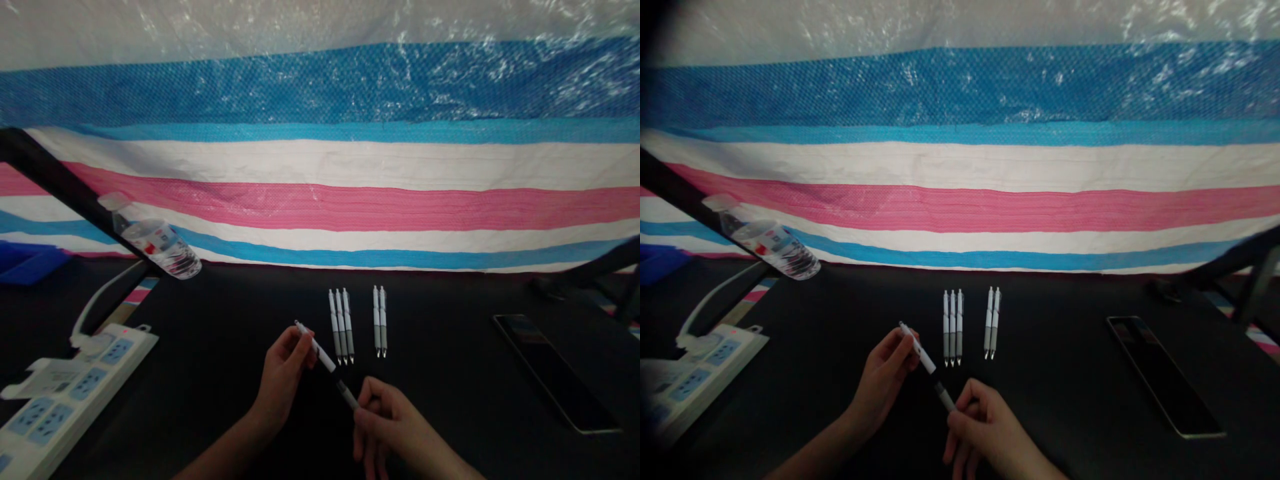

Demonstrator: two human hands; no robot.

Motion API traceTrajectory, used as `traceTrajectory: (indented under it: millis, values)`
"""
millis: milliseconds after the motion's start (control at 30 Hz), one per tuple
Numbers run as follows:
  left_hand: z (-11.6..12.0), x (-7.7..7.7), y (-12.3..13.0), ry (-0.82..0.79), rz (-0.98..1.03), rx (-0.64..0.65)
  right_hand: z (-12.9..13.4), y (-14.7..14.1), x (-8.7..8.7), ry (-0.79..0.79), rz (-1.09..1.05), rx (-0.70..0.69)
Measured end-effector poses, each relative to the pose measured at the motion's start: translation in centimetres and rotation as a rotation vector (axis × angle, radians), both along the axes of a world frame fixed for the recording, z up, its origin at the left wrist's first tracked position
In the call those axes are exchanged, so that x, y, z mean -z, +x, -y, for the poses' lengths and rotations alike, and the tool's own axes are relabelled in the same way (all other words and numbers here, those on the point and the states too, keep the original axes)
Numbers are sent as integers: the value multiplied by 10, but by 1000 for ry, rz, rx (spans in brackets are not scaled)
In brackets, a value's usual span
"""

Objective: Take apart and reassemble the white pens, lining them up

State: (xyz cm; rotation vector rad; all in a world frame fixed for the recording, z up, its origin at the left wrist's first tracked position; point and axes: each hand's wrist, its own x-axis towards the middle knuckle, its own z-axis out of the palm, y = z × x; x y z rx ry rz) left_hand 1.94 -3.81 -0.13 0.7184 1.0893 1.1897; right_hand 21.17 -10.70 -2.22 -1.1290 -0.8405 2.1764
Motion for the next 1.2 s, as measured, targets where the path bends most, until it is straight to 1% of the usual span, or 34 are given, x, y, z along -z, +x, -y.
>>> traceTrajectory:
  millis: [133,300,533,767,967,1033,1200]
  values:
    - [-8,-1,-7,8,52,-85,0,1,-1,8,6,6]
    - [-17,2,-17,13,97,-174,0,2,2,4,7,3]
    - [-20,3,-19,-6,106,-189,0,2,-3,12,16,-1]
    - [-8,-5,-10,-24,80,-107,0,1,-3,27,-2,23]
    - [-8,-7,-11,-14,42,-21,0,1,-3,29,4,7]
    - [-9,-6,-12,1,16,24,0,1,-4,31,-1,4]
    - [-6,-4,-12,99,-76,182,-1,1,-4,39,-3,24]
